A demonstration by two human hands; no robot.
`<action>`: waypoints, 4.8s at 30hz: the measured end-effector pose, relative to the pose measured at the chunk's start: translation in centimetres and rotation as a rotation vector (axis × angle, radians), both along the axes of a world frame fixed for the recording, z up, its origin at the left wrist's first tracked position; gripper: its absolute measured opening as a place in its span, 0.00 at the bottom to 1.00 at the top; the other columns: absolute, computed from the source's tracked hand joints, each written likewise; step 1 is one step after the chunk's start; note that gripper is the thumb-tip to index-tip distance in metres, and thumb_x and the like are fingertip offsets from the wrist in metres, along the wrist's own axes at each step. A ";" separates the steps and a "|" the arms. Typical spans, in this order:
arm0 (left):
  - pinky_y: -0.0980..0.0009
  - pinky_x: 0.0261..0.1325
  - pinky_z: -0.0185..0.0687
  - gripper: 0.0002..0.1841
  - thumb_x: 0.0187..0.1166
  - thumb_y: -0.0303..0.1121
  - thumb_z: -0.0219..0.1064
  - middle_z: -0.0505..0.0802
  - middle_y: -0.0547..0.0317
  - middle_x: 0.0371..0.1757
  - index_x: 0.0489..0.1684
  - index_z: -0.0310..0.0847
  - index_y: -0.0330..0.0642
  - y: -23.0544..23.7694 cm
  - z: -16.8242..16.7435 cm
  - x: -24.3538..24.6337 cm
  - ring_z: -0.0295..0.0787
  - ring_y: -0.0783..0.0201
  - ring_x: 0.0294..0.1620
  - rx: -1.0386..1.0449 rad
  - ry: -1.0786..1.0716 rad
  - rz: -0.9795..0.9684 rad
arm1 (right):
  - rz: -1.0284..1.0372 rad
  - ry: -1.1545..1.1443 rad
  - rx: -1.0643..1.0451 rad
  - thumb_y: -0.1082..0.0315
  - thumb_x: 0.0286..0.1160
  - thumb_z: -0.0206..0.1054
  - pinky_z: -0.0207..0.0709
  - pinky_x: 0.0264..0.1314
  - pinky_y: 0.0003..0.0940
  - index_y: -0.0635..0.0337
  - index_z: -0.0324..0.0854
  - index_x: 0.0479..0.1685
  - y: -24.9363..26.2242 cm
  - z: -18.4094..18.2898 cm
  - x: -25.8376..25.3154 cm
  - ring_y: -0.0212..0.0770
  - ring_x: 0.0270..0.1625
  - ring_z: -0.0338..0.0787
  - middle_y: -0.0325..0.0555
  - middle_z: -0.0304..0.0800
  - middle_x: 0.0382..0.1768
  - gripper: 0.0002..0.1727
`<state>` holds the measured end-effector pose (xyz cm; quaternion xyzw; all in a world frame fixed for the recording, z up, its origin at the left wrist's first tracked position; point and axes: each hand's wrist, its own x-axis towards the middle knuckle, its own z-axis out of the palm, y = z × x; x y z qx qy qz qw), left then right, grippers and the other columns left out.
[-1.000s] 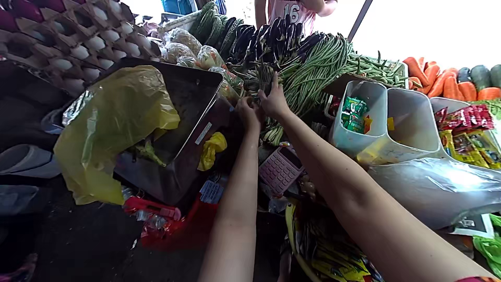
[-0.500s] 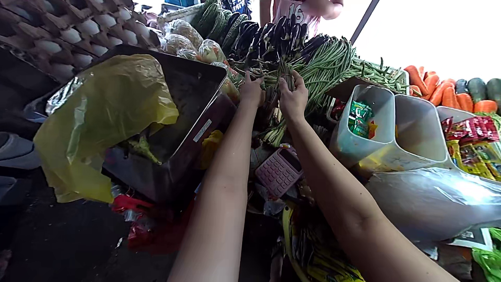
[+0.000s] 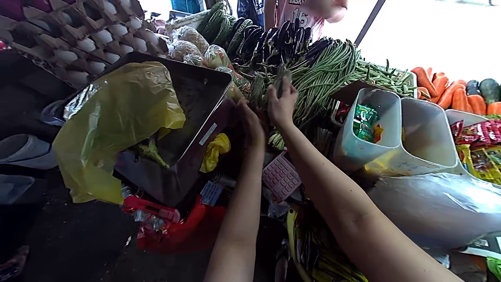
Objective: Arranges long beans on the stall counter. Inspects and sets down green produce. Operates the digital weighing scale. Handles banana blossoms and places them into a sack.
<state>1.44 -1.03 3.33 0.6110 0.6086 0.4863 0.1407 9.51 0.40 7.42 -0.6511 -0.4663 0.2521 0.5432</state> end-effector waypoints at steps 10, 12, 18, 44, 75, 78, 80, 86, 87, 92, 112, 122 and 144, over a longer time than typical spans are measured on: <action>0.57 0.90 0.59 0.29 0.87 0.21 0.49 0.50 0.33 0.94 0.91 0.54 0.32 -0.9 -1.4 -1.0 0.53 0.43 0.93 -0.117 0.083 -0.111 | 0.244 -0.335 -0.069 0.47 0.94 0.43 0.51 0.86 0.70 0.51 0.48 0.97 -3.4 -3.1 1.6 0.57 0.90 0.63 0.51 0.62 0.91 0.36; 0.57 0.88 0.61 0.30 0.88 0.22 0.48 0.49 0.36 0.95 0.92 0.51 0.35 -2.2 -1.1 -0.9 0.57 0.44 0.92 -0.101 0.068 -0.094 | 0.084 -0.368 -0.080 0.57 0.88 0.51 0.64 0.80 0.66 0.58 0.57 0.92 -6.2 -3.0 2.9 0.62 0.83 0.72 0.60 0.69 0.84 0.34; 0.41 0.72 0.76 0.25 0.81 0.42 0.70 0.84 0.30 0.68 0.68 0.79 0.31 -7.0 -0.8 0.6 0.81 0.35 0.70 -0.454 0.226 -0.124 | -0.111 -0.468 -0.616 0.67 0.63 0.81 0.73 0.70 0.71 0.57 0.34 0.97 -11.8 -4.1 5.7 0.85 0.82 0.62 0.81 0.31 0.90 0.64; 0.52 0.62 0.82 0.28 0.56 0.36 0.83 0.83 0.39 0.63 0.59 0.87 0.37 -10.0 5.0 -1.3 0.82 0.44 0.63 0.045 0.170 -0.284 | -0.114 -0.017 -0.138 0.57 0.83 0.65 0.77 0.73 0.52 0.60 0.43 0.94 -9.8 2.6 5.7 0.57 0.72 0.83 0.68 0.76 0.74 0.45; 0.49 0.94 0.43 0.23 0.94 0.38 0.48 0.55 0.52 0.96 0.82 0.73 0.42 4.2 4.0 -2.5 0.40 0.48 0.97 -0.172 0.265 -0.422 | 0.072 -0.198 -0.394 0.55 0.94 0.49 0.74 0.75 0.60 0.45 0.44 0.98 -1.4 -1.0 0.9 0.68 0.76 0.78 0.72 0.64 0.83 0.35; 0.42 0.90 0.51 0.24 0.88 0.33 0.57 0.52 0.56 0.97 0.84 0.71 0.45 2.4 3.9 -2.4 0.44 0.50 0.96 -0.143 0.304 -0.408 | 0.059 -0.180 -0.327 0.59 0.93 0.50 0.75 0.75 0.58 0.44 0.50 0.97 -2.3 -1.5 1.5 0.66 0.77 0.77 0.71 0.63 0.83 0.33; 0.35 0.90 0.45 0.31 0.80 0.28 0.64 0.50 0.55 0.97 0.88 0.67 0.46 0.6 2.9 -2.5 0.37 0.47 0.97 -0.091 0.295 -0.406 | 0.071 -0.174 -0.265 0.61 0.91 0.53 0.74 0.75 0.58 0.46 0.52 0.96 -2.8 -2.4 1.9 0.66 0.77 0.76 0.71 0.63 0.83 0.34; 0.50 0.88 0.61 0.42 0.79 0.28 0.68 0.61 0.31 0.89 0.91 0.46 0.30 -7.0 -3.1 0.5 0.61 0.41 0.89 -0.115 -0.088 -0.150 | 0.074 -0.162 -0.154 0.65 0.84 0.56 0.78 0.70 0.57 0.49 0.53 0.95 -4.2 -3.1 2.4 0.63 0.72 0.80 0.68 0.68 0.79 0.37; 0.51 0.88 0.61 0.39 0.85 0.32 0.64 0.64 0.32 0.88 0.92 0.44 0.30 -7.3 -3.6 1.1 0.63 0.43 0.88 -0.263 -0.227 -0.148 | 0.075 -0.182 -0.144 0.67 0.82 0.57 0.78 0.71 0.57 0.49 0.52 0.95 -4.3 -3.2 2.4 0.63 0.74 0.79 0.67 0.67 0.80 0.39; 0.59 0.66 0.78 0.19 0.92 0.35 0.51 0.86 0.41 0.61 0.71 0.75 0.31 -6.0 -2.6 2.8 0.83 0.56 0.60 -0.551 -0.892 -0.150 | 0.170 -0.454 -0.061 0.74 0.72 0.63 0.69 0.80 0.61 0.49 0.65 0.90 -4.1 -3.4 2.7 0.63 0.86 0.67 0.54 0.54 0.93 0.39; 0.61 0.77 0.72 0.27 0.97 0.44 0.39 0.77 0.49 0.81 0.89 0.57 0.41 -5.4 -3.6 2.8 0.74 0.62 0.78 -0.531 -1.153 -0.422 | 0.289 -0.640 -0.129 0.77 0.73 0.64 0.61 0.84 0.66 0.54 0.65 0.90 -7.0 -2.6 2.0 0.61 0.89 0.63 0.49 0.57 0.93 0.38; 0.62 0.71 0.82 0.31 0.91 0.28 0.50 0.68 0.36 0.86 0.95 0.45 0.43 -6.0 -3.0 4.4 0.81 0.50 0.74 -0.574 -1.153 -0.201 | 0.427 -0.638 -0.305 0.68 0.74 0.68 0.61 0.86 0.60 0.47 0.63 0.91 -21.6 -2.0 -0.4 0.62 0.91 0.60 0.55 0.58 0.92 0.40; 0.77 0.40 0.87 0.11 0.80 0.35 0.69 0.95 0.59 0.34 0.44 0.92 0.35 -54.1 -7.0 2.4 0.89 0.76 0.31 -0.531 -0.094 -0.989 | 0.905 -0.291 -0.743 0.64 0.91 0.50 0.81 0.63 0.53 0.60 0.88 0.62 -68.3 1.4 23.7 0.47 0.54 0.92 0.53 0.94 0.50 0.20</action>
